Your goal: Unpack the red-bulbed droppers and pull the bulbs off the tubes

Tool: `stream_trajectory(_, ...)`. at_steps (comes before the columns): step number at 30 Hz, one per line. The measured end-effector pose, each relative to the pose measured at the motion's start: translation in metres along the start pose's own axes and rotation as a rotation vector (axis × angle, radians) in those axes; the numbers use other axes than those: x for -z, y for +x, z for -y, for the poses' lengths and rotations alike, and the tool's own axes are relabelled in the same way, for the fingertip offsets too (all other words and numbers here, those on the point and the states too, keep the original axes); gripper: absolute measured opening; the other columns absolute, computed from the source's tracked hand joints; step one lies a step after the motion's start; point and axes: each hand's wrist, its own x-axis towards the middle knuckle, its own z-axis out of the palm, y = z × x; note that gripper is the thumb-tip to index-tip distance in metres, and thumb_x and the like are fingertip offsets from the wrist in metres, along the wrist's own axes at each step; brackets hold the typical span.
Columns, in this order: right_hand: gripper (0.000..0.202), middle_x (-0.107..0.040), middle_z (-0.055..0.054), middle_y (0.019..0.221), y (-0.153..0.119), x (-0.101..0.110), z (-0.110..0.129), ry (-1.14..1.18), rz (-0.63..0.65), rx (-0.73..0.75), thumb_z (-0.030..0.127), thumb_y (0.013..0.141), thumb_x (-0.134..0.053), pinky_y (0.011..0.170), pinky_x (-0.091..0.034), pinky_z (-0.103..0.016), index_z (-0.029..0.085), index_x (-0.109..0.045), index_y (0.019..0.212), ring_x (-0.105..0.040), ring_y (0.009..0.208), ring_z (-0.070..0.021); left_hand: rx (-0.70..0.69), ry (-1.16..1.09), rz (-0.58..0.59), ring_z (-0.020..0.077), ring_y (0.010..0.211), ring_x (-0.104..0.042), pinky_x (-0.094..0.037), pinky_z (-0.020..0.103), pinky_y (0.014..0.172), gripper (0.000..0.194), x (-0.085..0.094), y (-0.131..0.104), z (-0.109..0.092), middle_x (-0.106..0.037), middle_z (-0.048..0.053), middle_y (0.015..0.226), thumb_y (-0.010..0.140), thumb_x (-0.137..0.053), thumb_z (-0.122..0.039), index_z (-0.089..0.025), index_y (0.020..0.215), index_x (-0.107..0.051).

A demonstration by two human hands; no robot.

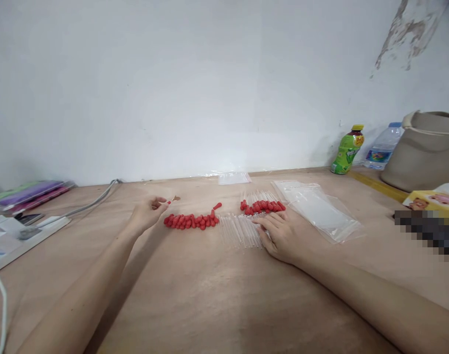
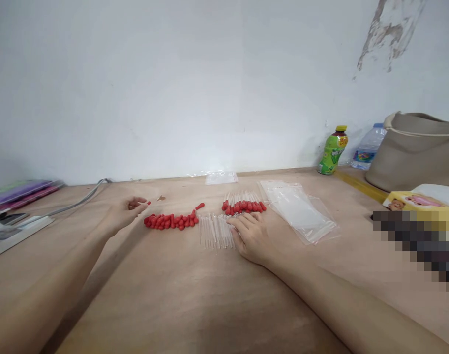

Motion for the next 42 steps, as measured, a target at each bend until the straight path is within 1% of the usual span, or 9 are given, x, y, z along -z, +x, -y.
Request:
stream_trajectory(12, 0.021, -0.065, -0.005, 0.074, -0.006, -0.014, -0.002, 0.080, -0.085, -0.049, 0.015, 0.082, -0.043, 0.073, -0.036, -0.032, 0.017, -0.063, 0.087, -0.056, 0.071, -0.0160, 0.072, -0.064, 0.197, 0.0156, 0.061, -0.055, -0.038, 0.023, 0.055, 0.030, -0.006, -0.012, -0.011, -0.063, 0.001, 0.063, 0.066, -0.058, -0.046, -0.016, 0.068, -0.062)
stream_trajectory(16, 0.019, -0.064, -0.004, 0.071, -0.007, -0.019, -0.003, 0.092, -0.101, -0.052, 0.015, 0.082, -0.044, 0.073, -0.035, -0.032, 0.017, -0.063, 0.085, -0.055, 0.071, -0.0157, -0.018, 0.150, -0.066, 0.0176, 0.067, -0.055, -0.038, 0.026, 0.057, 0.031, -0.006, -0.013, -0.016, -0.063, 0.003, 0.072, 0.074, -0.051, -0.046, -0.018, 0.076, -0.063)
stream_trajectory(18, 0.019, -0.064, -0.004, 0.072, -0.005, -0.018, 0.000, 0.077, -0.097, -0.046, 0.015, 0.081, -0.044, 0.072, -0.034, -0.032, 0.017, -0.063, 0.084, -0.055, 0.070, -0.0157, -0.167, 0.178, -0.274, 0.0176, 0.071, -0.055, -0.040, 0.027, 0.061, 0.029, -0.014, -0.022, -0.025, -0.062, 0.004, 0.079, 0.078, -0.048, -0.043, -0.018, 0.081, -0.062)
stream_trajectory(20, 0.018, -0.065, -0.004, 0.072, 0.000, -0.014, 0.005, 0.054, -0.083, -0.043, 0.014, 0.080, -0.046, 0.070, -0.033, -0.032, 0.017, -0.063, 0.083, -0.054, 0.067, -0.0154, -0.394, 0.121, -0.336, 0.0162, 0.074, -0.056, -0.043, 0.026, 0.065, 0.025, -0.029, -0.039, -0.038, -0.061, 0.004, 0.081, 0.082, -0.046, -0.037, -0.017, 0.082, -0.061)
stream_trajectory(23, 0.018, -0.065, -0.003, 0.073, 0.007, -0.011, 0.014, 0.040, -0.054, -0.056, 0.014, 0.079, -0.047, 0.068, -0.030, -0.031, 0.017, -0.064, 0.083, -0.053, 0.065, -0.0147, -0.767, 0.034, -0.124, 0.0160, 0.081, -0.056, -0.045, 0.030, 0.076, 0.019, -0.061, -0.074, -0.060, -0.061, 0.005, 0.085, 0.084, -0.047, -0.031, -0.018, 0.085, -0.061)
stream_trajectory(25, 0.018, -0.066, -0.004, 0.074, 0.010, -0.015, 0.018, 0.035, -0.032, -0.084, 0.014, 0.079, -0.047, 0.069, -0.029, -0.032, 0.017, -0.064, 0.084, -0.053, 0.067, -0.0151, -0.865, -0.023, -0.021, 0.0196, 0.096, -0.053, -0.045, 0.034, 0.084, 0.026, -0.081, -0.095, -0.072, -0.058, 0.009, 0.100, 0.081, -0.053, -0.033, -0.017, 0.101, -0.057)
stream_trajectory(31, 0.019, -0.064, -0.005, 0.073, 0.011, -0.047, 0.022, 0.049, -0.026, -0.172, 0.015, 0.081, -0.045, 0.075, -0.027, -0.034, 0.017, -0.063, 0.084, -0.052, 0.074, -0.0163, -0.803, -0.008, 0.150, 0.0307, 0.126, -0.032, -0.033, 0.049, 0.101, 0.079, -0.109, -0.111, -0.088, -0.037, 0.018, 0.134, 0.071, -0.059, -0.053, -0.013, 0.132, -0.031)
stream_trajectory(36, 0.020, -0.062, -0.005, 0.075, 0.012, -0.052, 0.023, 0.077, 0.009, -0.170, 0.028, 0.084, -0.045, 0.076, -0.025, -0.035, 0.017, -0.062, 0.082, -0.049, 0.076, -0.0168, -0.799, 0.029, 0.268, 0.0304, 0.129, -0.028, -0.031, 0.051, 0.103, 0.083, -0.113, -0.099, -0.089, -0.034, 0.019, 0.137, 0.071, -0.059, -0.054, -0.012, 0.135, -0.026)
stream_trajectory(42, 0.031, -0.063, -0.005, 0.083, 0.013, -0.033, 0.019, 0.126, 0.075, -0.170, 0.043, 0.085, -0.043, 0.078, -0.025, -0.037, 0.021, -0.063, 0.092, -0.049, 0.080, -0.0181, -0.848, 0.056, 0.346, 0.0244, 0.127, -0.033, -0.025, 0.050, 0.106, 0.062, -0.107, -0.089, -0.086, -0.038, 0.014, 0.136, 0.083, -0.048, -0.043, -0.015, 0.135, -0.026)
